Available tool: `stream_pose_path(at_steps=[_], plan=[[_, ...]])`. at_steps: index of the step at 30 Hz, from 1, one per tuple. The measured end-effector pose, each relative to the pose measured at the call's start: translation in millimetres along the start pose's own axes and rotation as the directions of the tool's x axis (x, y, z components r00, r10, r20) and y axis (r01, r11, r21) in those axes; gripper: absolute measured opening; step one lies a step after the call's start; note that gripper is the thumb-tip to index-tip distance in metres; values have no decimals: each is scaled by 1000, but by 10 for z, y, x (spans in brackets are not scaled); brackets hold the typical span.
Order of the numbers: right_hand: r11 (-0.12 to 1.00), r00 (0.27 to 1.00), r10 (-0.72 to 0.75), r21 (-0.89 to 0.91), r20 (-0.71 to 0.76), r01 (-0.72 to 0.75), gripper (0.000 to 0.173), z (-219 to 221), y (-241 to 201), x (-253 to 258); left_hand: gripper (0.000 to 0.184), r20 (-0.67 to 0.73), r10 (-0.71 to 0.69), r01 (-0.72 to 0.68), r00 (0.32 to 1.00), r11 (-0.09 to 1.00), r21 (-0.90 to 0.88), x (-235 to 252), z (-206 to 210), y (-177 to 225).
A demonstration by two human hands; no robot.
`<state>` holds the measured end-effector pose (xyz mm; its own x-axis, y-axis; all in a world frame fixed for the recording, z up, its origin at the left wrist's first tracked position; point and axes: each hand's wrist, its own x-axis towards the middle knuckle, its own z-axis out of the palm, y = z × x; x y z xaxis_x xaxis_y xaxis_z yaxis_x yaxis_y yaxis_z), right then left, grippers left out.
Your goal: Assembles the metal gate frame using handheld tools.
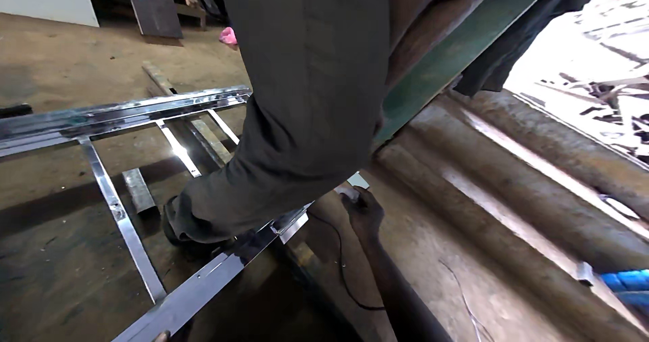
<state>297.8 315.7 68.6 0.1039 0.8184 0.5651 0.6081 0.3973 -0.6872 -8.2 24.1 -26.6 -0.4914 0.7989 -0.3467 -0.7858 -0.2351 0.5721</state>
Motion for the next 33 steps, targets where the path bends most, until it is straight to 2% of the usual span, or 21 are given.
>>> stream_pose_path(at_steps=[3,6,13,20,33], plan=[[997,997,-82,9,9,82,37,51,-12,63,21,39,-4,6,999,999,-50,145,-329,-135],[995,995,-100,-6,6,100,38,38,-25,67,22,13,-6,7,1000,999,-40,140,-311,-136],[997,999,16,78,-45,-13,41,-127,-16,-83,22,-7,-1,1,1000,998,-64,129,-310,-151],[998,999,8,63,-42,-5,40,-237,-6,-172,30,20,4,-3,1000,998,-60,58,-152,-88],[995,999,-1,96,-53,6,41,-205,6,-181,26,24,27,-26,999,998,-59,115,-235,-129]])
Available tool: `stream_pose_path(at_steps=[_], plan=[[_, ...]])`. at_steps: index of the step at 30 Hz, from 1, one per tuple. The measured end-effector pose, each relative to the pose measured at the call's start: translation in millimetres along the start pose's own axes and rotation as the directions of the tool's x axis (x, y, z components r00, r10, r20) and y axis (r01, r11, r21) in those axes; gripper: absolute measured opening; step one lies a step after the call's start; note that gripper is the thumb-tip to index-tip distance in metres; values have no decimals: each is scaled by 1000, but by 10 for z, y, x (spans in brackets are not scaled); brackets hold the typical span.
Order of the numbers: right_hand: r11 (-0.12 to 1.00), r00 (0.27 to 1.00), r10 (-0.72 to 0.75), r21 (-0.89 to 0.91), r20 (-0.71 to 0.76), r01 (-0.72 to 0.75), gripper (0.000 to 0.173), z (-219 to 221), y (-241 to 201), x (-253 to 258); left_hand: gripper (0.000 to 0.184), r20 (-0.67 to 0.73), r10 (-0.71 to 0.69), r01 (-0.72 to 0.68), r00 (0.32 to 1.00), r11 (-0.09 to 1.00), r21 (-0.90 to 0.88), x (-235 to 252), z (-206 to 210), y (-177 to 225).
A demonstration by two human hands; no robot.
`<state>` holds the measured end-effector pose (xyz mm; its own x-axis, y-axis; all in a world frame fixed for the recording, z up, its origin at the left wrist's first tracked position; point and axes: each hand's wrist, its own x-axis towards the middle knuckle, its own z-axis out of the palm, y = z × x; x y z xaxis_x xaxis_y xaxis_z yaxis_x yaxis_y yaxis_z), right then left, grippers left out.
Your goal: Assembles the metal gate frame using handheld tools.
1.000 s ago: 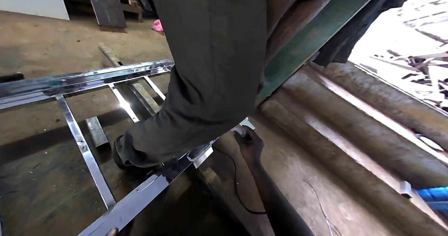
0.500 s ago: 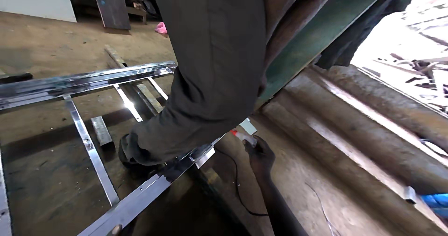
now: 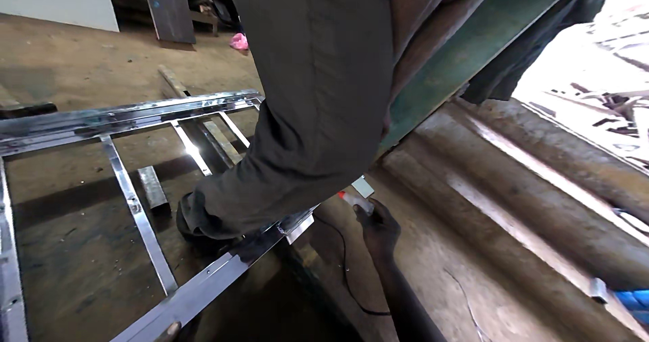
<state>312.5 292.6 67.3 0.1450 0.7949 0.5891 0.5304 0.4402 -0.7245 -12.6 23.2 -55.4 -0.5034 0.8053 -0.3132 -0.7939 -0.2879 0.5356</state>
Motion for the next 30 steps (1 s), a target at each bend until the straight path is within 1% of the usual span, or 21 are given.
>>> stream_pose_path(at_steps=[7,12,14,17,20,23,26,30], plan=[[999,1000,-6,54,-8,7,39,24,15,-3,22,-11,1,-2,1000,999,-39,-2,23,4],[999,1000,0,49,-12,1,40,28,9,8,25,49,5,-5,999,1000,-11,6,2,9],[999,1000,8,33,-7,-7,41,23,0,11,27,36,-1,1,999,1000,-8,-4,13,14],[999,999,41,-20,5,-41,42,-9,-37,9,26,-22,-23,23,999,1000,-13,-21,42,25],[998,999,44,-36,3,-44,41,-33,-35,-12,25,-17,-20,19,1000,1000,-17,-20,29,20],[1000,1000,14,12,-1,-14,40,-89,-42,-65,23,-27,-18,18,999,1000,-16,-10,13,8],[997,999,32,77,3,-32,39,-180,-72,-162,20,-18,-19,19,1000,1000,-11,13,-41,-15],[975,992,128,181,20,-129,37,-283,-137,-328,19,21,-42,42,999,999,27,19,-89,-11]])
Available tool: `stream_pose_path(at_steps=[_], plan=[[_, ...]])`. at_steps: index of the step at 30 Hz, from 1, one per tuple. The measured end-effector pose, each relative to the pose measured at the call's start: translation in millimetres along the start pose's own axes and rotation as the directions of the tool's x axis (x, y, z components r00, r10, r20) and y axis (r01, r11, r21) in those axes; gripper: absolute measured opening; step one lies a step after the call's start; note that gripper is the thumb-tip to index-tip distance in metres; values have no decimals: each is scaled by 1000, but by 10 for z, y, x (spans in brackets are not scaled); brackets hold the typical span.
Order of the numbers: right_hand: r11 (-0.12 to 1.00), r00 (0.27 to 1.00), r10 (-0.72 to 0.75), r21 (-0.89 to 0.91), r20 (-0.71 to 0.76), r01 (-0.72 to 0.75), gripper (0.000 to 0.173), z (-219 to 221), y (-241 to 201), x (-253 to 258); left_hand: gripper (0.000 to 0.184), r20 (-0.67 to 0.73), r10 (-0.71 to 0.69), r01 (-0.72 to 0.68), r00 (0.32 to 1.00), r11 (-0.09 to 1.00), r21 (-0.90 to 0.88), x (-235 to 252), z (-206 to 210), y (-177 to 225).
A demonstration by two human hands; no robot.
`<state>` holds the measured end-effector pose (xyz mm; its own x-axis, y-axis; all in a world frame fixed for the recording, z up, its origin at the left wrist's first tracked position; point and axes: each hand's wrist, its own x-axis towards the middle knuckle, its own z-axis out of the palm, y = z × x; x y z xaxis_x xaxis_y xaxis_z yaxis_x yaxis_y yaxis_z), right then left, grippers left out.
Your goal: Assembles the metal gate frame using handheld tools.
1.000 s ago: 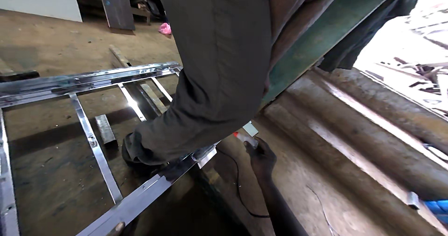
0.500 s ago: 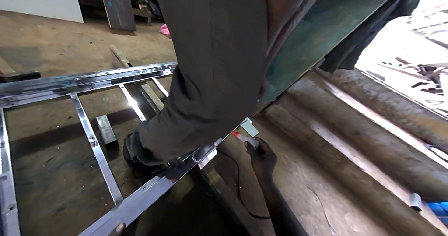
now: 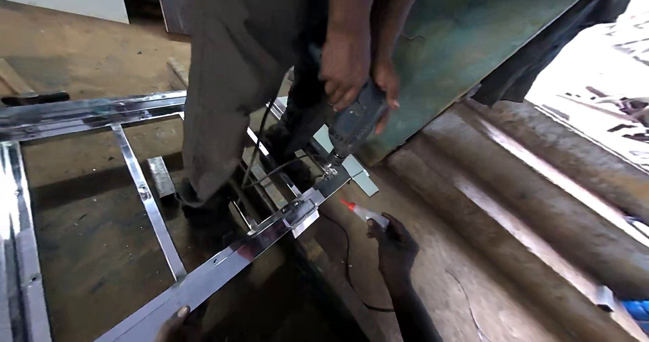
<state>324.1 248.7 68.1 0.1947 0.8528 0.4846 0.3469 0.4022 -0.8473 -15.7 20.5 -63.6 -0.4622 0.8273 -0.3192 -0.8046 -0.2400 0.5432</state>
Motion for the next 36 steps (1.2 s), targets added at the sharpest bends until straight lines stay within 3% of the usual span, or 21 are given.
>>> stream_pose_path(at_steps=[9,22,36], plan=[[889,917,396,231,47,-396,29,74,-89,-100,15,-97,7,-10,995,999,-40,-14,56,-23],[859,903,414,278,113,-429,24,119,-173,-84,16,-171,-8,3,985,999,-32,2,116,-25],[852,899,367,300,239,-428,35,345,-362,-436,13,-190,-10,4,982,999,-34,0,112,-28]])
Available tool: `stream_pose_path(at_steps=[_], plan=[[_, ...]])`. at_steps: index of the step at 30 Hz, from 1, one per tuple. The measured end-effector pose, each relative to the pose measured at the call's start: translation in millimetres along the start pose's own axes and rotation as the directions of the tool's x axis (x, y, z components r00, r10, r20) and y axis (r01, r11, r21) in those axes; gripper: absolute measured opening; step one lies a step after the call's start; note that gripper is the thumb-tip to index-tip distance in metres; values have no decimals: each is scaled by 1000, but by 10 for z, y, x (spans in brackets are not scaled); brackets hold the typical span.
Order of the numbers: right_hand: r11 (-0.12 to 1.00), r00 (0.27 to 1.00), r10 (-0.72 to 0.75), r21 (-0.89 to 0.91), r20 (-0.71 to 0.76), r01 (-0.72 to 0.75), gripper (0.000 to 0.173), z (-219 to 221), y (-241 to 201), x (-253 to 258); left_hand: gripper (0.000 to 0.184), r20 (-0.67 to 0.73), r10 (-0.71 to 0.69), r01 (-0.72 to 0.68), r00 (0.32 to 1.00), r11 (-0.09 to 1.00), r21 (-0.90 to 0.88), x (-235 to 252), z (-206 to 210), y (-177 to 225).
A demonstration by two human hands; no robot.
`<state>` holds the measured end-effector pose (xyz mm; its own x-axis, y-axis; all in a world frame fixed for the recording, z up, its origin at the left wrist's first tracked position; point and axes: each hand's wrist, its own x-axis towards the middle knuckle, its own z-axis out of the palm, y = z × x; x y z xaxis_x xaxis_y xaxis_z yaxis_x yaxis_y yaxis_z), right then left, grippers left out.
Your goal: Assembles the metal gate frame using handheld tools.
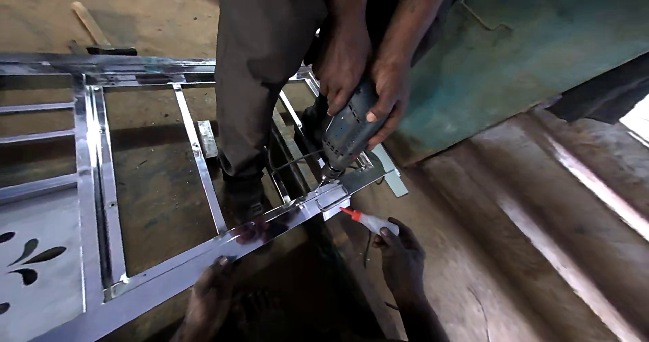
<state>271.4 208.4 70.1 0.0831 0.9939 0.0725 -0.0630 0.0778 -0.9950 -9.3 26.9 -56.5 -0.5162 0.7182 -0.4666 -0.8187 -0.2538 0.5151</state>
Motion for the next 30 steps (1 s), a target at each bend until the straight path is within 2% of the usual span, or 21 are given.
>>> stream_pose_path(at_steps=[3,7,12,16,19,22,25,30], plan=[[999,999,-33,1,23,33,35,76,-5,-36,13,-21,-2,2,1000,1000,12,6,-6,1],[988,987,-151,-34,60,153,36,160,-49,-84,9,-41,4,-5,999,1000,-26,12,8,-1],[937,941,-313,-123,131,328,37,238,-112,-174,20,10,-24,24,1000,999,21,-26,30,37],[910,923,-362,-166,130,380,35,394,-213,-271,19,7,-39,39,999,999,-1,-54,56,73],[937,945,-320,-125,74,327,34,499,-235,-343,16,-11,-59,59,998,998,-4,-56,49,64],[987,987,-159,-24,-32,158,29,664,-265,-433,14,-38,-75,75,996,997,-1,-43,51,63],[997,998,-23,75,-51,27,28,700,-238,-496,13,-46,-103,102,994,995,-24,-51,36,57],[990,997,-78,117,-31,81,28,675,-256,-528,13,-59,-96,94,994,995,-37,-66,80,88]])
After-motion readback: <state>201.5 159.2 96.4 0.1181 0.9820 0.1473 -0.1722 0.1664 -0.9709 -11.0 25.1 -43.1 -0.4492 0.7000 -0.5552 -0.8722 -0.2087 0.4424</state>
